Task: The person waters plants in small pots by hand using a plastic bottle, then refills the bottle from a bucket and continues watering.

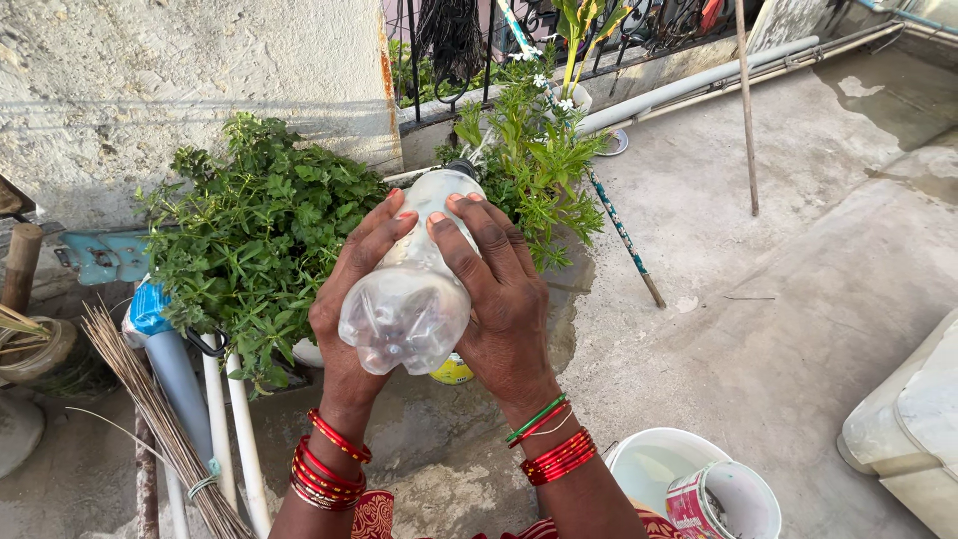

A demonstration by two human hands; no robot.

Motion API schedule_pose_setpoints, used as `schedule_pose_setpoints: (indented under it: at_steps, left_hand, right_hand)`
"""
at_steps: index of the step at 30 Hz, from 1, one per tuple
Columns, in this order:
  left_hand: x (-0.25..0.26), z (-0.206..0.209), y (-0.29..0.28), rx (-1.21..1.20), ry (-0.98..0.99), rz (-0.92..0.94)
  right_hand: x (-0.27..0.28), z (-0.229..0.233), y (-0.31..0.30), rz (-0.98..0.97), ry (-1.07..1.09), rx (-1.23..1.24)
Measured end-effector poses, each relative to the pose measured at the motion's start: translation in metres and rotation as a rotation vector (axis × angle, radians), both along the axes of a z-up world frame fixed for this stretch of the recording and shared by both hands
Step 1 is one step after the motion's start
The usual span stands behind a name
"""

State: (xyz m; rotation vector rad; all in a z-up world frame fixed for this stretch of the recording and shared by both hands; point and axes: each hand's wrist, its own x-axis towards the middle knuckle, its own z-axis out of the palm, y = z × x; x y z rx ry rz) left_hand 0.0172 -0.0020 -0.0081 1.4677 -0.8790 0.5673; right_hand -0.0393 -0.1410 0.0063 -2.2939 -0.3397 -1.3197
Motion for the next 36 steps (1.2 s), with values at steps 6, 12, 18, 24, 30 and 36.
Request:
schedule_pose_setpoints:
  at_steps: [6, 12, 18, 24, 30, 36]
  left_hand:
    - [-0.003, 0.005, 0.000, -0.014, 0.005, -0.003]
    - [-0.005, 0.010, 0.004, 0.016, -0.026, 0.005]
    - [-0.007, 0.015, 0.006, 0.030, -0.034, -0.001]
    - [-0.013, 0.015, 0.010, 0.010, -0.040, 0.007]
    - [-0.017, 0.022, 0.014, 0.061, -0.104, 0.041]
    - [-0.016, 0.023, 0.011, 0.090, -0.069, 0.039]
  right_hand:
    - [0.000, 0.002, 0.002, 0.021, 0.008, -0.005]
    - [0.000, 0.003, 0.005, 0.036, 0.005, -0.003]
    - [0.000, 0.003, 0.007, 0.009, -0.020, -0.016]
    - [-0.007, 0.007, 0.003, -0.046, -0.069, -0.069]
    - [-0.007, 0.008, 0.005, -0.028, -0.065, -0.071]
    - [-0.003, 0.008, 0.008, 0.093, -0.041, 0.040]
